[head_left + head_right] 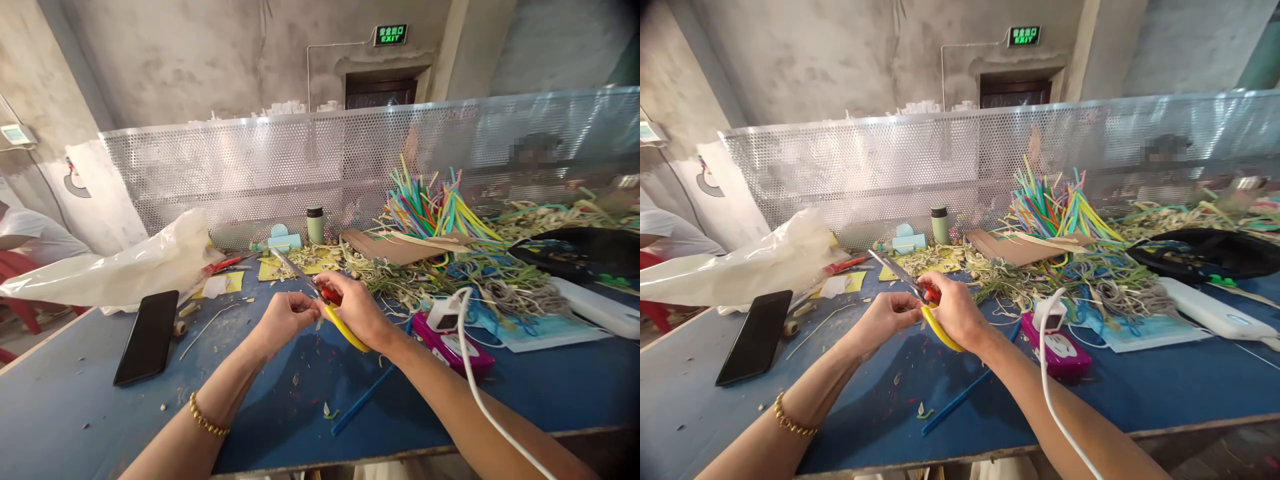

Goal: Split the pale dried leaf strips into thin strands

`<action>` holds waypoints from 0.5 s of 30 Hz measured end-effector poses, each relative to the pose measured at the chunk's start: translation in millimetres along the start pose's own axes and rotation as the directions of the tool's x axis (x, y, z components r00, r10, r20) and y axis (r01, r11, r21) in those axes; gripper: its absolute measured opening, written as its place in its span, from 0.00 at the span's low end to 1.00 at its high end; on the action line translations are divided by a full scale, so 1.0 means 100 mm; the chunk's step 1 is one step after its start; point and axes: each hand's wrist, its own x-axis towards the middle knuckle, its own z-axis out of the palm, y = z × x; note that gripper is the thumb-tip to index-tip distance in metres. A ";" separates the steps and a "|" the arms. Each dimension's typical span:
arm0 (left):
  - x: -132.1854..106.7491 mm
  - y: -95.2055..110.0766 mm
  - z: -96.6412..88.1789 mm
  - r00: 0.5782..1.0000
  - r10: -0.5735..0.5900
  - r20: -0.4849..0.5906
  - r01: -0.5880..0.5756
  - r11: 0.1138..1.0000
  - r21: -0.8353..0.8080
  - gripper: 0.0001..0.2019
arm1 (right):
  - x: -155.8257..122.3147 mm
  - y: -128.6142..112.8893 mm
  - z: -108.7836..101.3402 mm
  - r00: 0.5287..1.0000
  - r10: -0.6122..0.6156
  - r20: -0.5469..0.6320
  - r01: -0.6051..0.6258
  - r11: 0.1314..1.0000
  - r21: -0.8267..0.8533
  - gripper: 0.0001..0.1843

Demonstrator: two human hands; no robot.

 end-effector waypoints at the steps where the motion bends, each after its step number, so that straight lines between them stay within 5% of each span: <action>1: 0.00 0.01 -0.01 1.000 -0.001 0.021 0.001 1.000 -0.009 0.09 | 0.00 0.00 -0.01 1.000 0.006 0.006 -0.007 0.999 0.033 0.17; 10: -0.05 0.07 -0.08 0.976 -0.096 0.196 0.154 0.940 -0.305 0.10 | 0.00 -0.06 -0.10 0.975 0.170 0.142 -0.215 0.880 0.423 0.19; 15: -0.04 0.05 -0.07 0.980 -0.036 0.195 0.095 0.949 -0.300 0.11 | 0.00 -0.10 -0.04 0.966 0.189 0.177 -0.254 0.833 0.491 0.19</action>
